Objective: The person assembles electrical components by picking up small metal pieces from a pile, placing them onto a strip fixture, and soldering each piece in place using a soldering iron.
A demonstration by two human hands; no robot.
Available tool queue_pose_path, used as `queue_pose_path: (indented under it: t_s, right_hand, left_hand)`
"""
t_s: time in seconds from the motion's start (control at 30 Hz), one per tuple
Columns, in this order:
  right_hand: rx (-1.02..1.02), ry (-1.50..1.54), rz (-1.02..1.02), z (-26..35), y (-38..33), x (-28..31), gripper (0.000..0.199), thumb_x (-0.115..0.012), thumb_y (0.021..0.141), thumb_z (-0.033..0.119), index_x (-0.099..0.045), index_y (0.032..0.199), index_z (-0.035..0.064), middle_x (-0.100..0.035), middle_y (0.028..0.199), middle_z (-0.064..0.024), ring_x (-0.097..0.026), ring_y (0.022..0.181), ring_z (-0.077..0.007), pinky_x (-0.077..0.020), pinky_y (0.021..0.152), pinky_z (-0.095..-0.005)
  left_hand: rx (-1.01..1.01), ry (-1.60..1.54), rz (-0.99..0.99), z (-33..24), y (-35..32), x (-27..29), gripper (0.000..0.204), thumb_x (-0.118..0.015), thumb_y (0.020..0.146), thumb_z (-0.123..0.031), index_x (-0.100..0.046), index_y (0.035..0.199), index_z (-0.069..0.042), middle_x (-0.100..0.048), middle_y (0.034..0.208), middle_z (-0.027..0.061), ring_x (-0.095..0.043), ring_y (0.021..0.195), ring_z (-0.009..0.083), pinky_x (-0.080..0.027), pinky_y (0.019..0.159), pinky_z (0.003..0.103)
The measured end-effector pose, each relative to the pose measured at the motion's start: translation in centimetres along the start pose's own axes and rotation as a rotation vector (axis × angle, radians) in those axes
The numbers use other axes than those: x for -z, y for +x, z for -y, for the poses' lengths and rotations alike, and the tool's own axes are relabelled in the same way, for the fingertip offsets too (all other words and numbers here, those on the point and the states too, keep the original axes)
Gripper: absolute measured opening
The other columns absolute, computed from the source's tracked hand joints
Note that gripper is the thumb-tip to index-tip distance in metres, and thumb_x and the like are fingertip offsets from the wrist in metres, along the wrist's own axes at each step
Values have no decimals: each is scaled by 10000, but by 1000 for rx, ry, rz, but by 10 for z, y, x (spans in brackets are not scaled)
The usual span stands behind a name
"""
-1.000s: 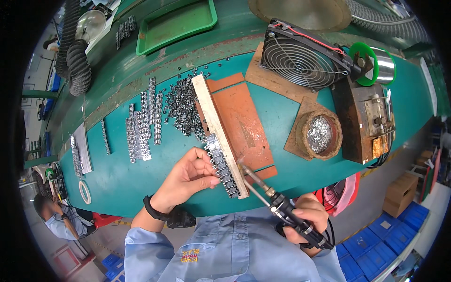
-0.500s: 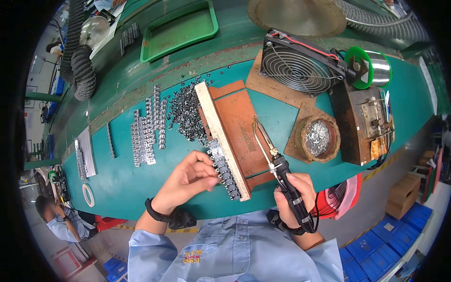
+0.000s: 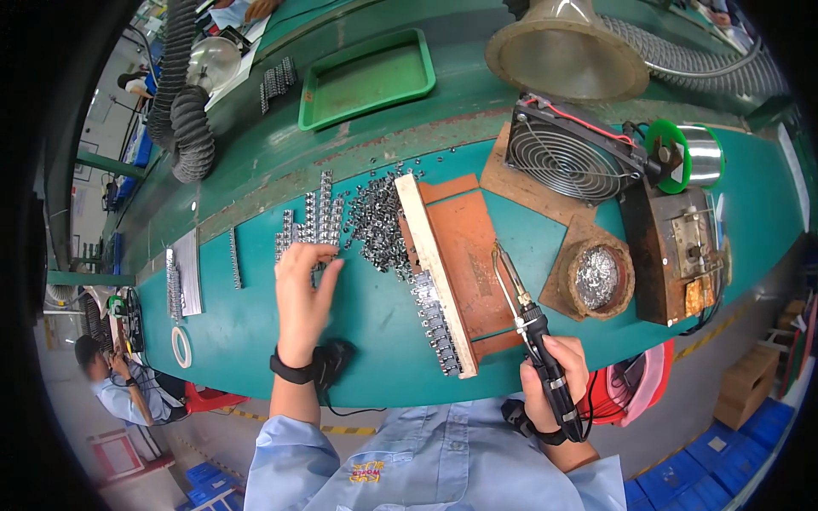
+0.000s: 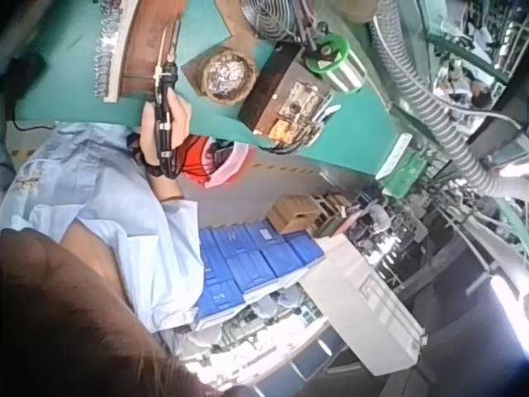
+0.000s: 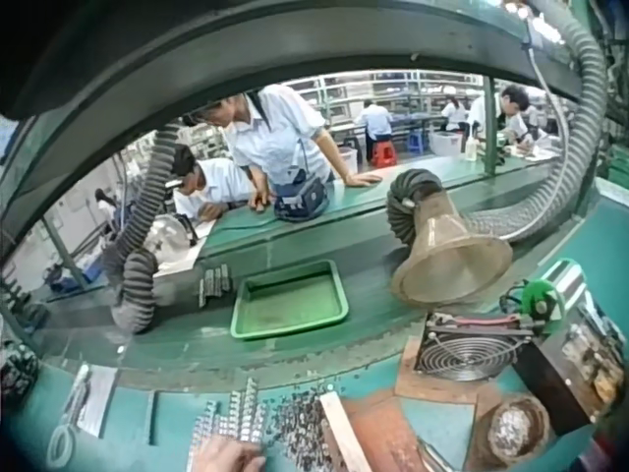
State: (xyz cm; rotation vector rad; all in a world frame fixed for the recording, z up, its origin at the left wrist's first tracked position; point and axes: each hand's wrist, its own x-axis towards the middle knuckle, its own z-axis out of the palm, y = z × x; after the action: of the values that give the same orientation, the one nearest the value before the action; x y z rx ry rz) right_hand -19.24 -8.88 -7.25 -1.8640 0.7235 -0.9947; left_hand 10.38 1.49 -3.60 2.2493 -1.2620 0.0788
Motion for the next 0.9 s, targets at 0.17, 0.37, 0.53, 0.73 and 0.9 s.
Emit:
queue_pose_path:
  t_s: [0.17, 0.37, 0.53, 0.73, 0.9]
  right_hand:
    - [-8, 23, -4, 4, 0, 2, 368, -550, 786, 102, -428, 1124, 19, -446, 931, -112, -477, 680, -137, -402, 613, -254]
    - [-21, 17, -33, 8, 0, 1, 354, -546, 769, 75, -444, 1102, 14, -440, 925, -106, -472, 697, -137, -405, 620, -254]
    - [-9, -13, -50, 8, 0, 0, 346, -547, 754, 59, -456, 1084, 9, -442, 916, -100, -474, 696, -139, -406, 629, -249]
    - [-40, 13, -27, 6, 2, 0, 333, -563, 749, 64, -464, 1062, 6, -452, 909, -99, -475, 701, -138, -405, 635, -244]
    - [-17, -16, 19, 11, 6, 0, 331, -573, 746, 63, -466, 1054, 7, -464, 893, -105, -474, 708, -150, -406, 649, -263]
  left_hand:
    - [-33, 95, -21, -5, 5, -9, 161, -661, 693, -76, -564, 821, -71, -518, 755, 59, -496, 738, 226, -325, 709, 335]
    - [-53, 137, -75, -3, 6, -16, 140, -659, 695, -95, -549, 781, -88, -516, 747, 46, -482, 742, 211, -289, 726, 342]
    - [-52, 123, -105, -8, 1, -10, 123, -648, 705, -81, -548, 777, -85, -528, 708, 21, -495, 697, 188, -284, 714, 328]
    - [-7, -23, -113, -9, 0, -8, 87, -630, 733, -79, -560, 785, -78, -544, 671, 10, -512, 633, 151, -276, 705, 309]
    - [-41, -48, -112, -10, 0, -2, 65, -617, 747, -87, -565, 783, -73, -545, 687, 27, -512, 665, 188, -273, 718, 337]
